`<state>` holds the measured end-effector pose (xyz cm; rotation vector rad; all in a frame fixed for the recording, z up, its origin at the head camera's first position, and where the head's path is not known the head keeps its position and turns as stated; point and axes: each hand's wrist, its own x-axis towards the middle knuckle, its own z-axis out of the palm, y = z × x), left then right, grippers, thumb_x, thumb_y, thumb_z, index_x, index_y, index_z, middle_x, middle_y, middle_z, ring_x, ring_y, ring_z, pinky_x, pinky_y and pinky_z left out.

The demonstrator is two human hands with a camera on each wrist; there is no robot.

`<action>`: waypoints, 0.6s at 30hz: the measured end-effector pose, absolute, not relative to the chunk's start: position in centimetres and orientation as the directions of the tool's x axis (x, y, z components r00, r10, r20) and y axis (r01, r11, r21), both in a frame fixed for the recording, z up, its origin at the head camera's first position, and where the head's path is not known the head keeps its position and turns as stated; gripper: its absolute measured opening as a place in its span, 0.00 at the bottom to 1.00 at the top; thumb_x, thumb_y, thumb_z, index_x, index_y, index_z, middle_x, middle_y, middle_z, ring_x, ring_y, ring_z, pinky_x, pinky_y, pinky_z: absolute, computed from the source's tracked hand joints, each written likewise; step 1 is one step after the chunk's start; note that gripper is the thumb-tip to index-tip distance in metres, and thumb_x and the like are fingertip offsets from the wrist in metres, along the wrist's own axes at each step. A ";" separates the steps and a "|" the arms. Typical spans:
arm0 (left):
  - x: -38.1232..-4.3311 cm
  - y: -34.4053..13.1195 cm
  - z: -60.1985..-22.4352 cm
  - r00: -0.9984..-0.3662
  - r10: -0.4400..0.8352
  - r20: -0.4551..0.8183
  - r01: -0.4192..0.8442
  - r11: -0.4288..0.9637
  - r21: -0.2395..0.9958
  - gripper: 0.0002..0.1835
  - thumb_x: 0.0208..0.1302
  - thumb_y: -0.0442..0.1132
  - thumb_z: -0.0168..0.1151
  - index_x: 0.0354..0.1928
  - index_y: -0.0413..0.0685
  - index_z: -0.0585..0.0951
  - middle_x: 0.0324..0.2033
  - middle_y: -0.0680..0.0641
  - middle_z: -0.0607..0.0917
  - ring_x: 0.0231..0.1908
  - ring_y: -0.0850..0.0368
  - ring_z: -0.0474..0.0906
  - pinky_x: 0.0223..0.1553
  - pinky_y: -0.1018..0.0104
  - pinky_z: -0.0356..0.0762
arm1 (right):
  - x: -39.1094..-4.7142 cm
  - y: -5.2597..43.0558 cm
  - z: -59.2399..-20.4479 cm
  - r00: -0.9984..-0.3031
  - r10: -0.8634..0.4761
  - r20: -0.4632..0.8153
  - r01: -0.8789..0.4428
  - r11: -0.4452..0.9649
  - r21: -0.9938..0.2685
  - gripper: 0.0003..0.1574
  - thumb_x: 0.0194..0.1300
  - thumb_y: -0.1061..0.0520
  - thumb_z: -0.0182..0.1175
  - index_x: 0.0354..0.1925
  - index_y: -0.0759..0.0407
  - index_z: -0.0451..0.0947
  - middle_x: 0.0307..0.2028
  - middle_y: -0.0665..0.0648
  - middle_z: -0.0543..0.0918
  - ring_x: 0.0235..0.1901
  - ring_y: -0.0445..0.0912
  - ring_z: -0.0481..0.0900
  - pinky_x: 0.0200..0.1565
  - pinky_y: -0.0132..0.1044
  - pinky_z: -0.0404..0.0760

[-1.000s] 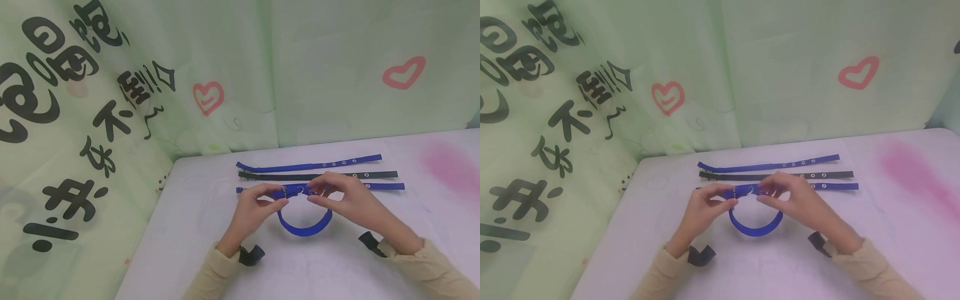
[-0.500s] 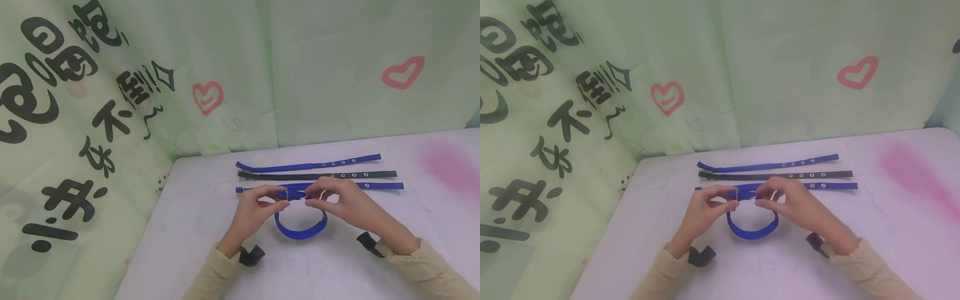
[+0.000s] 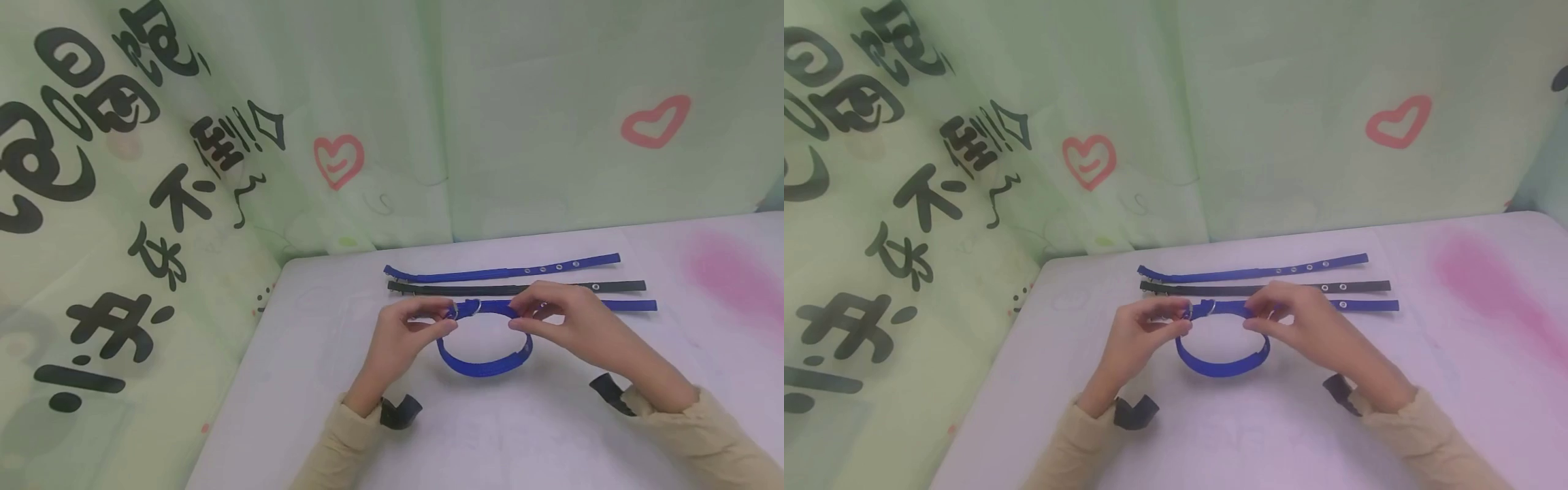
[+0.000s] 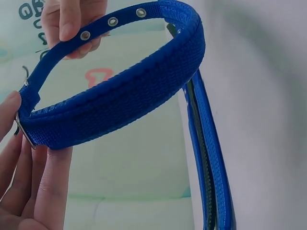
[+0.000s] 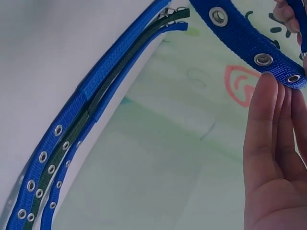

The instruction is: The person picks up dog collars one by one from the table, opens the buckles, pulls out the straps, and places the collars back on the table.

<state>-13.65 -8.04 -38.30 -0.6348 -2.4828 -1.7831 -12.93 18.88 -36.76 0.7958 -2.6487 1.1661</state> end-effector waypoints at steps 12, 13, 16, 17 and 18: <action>-14.0 -8.7 -38.0 -0.924 0.262 0.278 0.346 0.269 0.899 0.16 0.60 0.37 0.72 0.51 0.46 0.85 0.42 0.47 0.88 0.42 0.57 0.82 0.44 0.68 0.84 | -13.2 19.7 -36.6 -0.862 -0.383 0.333 -0.502 0.549 -0.668 0.17 0.58 0.60 0.73 0.46 0.57 0.83 0.40 0.50 0.86 0.38 0.32 0.80 0.42 0.22 0.81; -14.0 -8.7 -37.9 -0.927 0.252 0.277 0.342 0.272 0.900 0.16 0.60 0.37 0.72 0.51 0.46 0.85 0.42 0.47 0.87 0.42 0.57 0.82 0.44 0.69 0.84 | -13.3 19.8 -36.6 -0.861 -0.379 0.338 -0.504 0.550 -0.666 0.17 0.58 0.61 0.72 0.46 0.58 0.83 0.40 0.51 0.86 0.38 0.32 0.80 0.42 0.21 0.80; -14.1 -8.9 -37.8 -0.935 0.227 0.270 0.329 0.278 0.903 0.16 0.60 0.37 0.72 0.50 0.46 0.85 0.41 0.47 0.87 0.42 0.57 0.82 0.44 0.69 0.84 | -13.4 20.2 -36.6 -0.862 -0.369 0.347 -0.503 0.550 -0.667 0.16 0.58 0.63 0.71 0.46 0.59 0.83 0.41 0.51 0.86 0.38 0.31 0.80 0.43 0.19 0.79; -14.1 -8.9 -37.8 -0.938 0.220 0.268 0.324 0.277 0.905 0.16 0.60 0.37 0.72 0.50 0.47 0.85 0.41 0.47 0.87 0.42 0.57 0.82 0.44 0.69 0.84 | -13.4 20.3 -36.7 -0.863 -0.367 0.347 -0.502 0.545 -0.671 0.16 0.59 0.63 0.71 0.46 0.59 0.83 0.41 0.51 0.86 0.38 0.31 0.80 0.43 0.19 0.79; -14.1 -8.9 -37.8 -0.938 0.217 0.269 0.323 0.275 0.905 0.16 0.60 0.37 0.72 0.50 0.47 0.85 0.41 0.47 0.87 0.42 0.57 0.82 0.44 0.69 0.84 | -13.4 20.3 -36.7 -0.863 -0.367 0.348 -0.502 0.539 -0.677 0.15 0.59 0.63 0.71 0.46 0.59 0.83 0.41 0.52 0.86 0.38 0.31 0.80 0.43 0.19 0.79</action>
